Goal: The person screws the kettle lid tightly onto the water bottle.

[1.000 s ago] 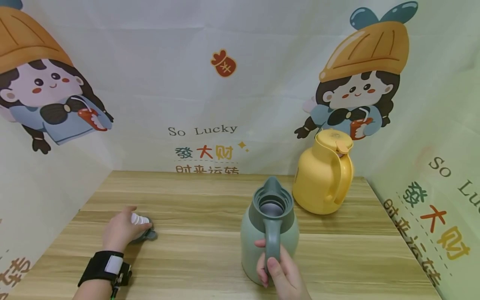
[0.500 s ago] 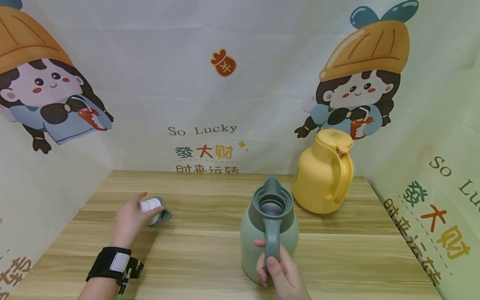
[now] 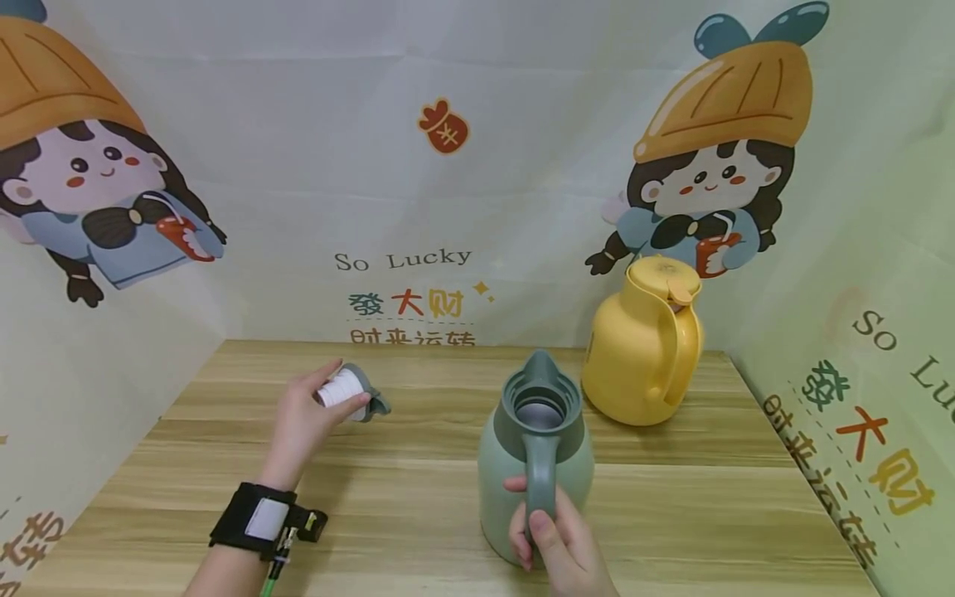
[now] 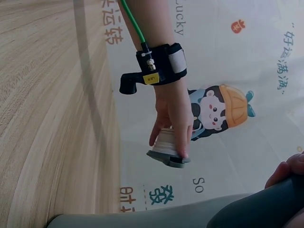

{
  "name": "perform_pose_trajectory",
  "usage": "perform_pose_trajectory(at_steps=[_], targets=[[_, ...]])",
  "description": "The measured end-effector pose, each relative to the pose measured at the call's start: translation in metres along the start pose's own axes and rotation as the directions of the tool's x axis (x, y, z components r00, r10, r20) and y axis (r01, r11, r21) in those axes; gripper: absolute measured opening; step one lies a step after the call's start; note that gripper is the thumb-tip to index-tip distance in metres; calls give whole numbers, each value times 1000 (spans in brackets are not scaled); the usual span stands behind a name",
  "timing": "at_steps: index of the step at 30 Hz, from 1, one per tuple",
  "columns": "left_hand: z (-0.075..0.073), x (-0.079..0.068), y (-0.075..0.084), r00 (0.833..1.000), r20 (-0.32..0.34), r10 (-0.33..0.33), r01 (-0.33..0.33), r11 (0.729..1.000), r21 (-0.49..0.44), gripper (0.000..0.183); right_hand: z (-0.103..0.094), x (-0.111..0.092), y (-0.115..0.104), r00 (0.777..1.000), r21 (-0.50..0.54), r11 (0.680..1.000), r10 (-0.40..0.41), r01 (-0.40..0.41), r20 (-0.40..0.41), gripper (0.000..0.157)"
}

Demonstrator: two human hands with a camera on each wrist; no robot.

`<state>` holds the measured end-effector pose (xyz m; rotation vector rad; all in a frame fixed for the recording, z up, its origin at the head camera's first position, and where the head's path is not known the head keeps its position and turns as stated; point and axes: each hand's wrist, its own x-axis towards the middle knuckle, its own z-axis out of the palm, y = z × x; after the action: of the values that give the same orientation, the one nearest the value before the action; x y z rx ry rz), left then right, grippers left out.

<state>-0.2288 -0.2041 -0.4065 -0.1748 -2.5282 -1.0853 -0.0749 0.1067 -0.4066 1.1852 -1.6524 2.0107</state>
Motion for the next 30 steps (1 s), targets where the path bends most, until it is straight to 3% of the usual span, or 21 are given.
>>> perform_pose_trajectory(at_steps=[7,16,24,30], targets=[[14,1,26,999,-13,-44,40,976,-214,71,0,-1,1,1000,11,1000,17,-17,-6,27],[26,1,52,993,111,-29,74,901,-427,69,0,-2,2,1000,10,1000,15,-15,-5,28],[34,0,56,987,159,-6,83,871,-485,64,0,-1,1,1000,15,1000,25,-24,-10,28],[35,-2,59,991,131,-15,83,844,-529,61,1,-1,1,1000,18,1000,9,-8,-9,28]])
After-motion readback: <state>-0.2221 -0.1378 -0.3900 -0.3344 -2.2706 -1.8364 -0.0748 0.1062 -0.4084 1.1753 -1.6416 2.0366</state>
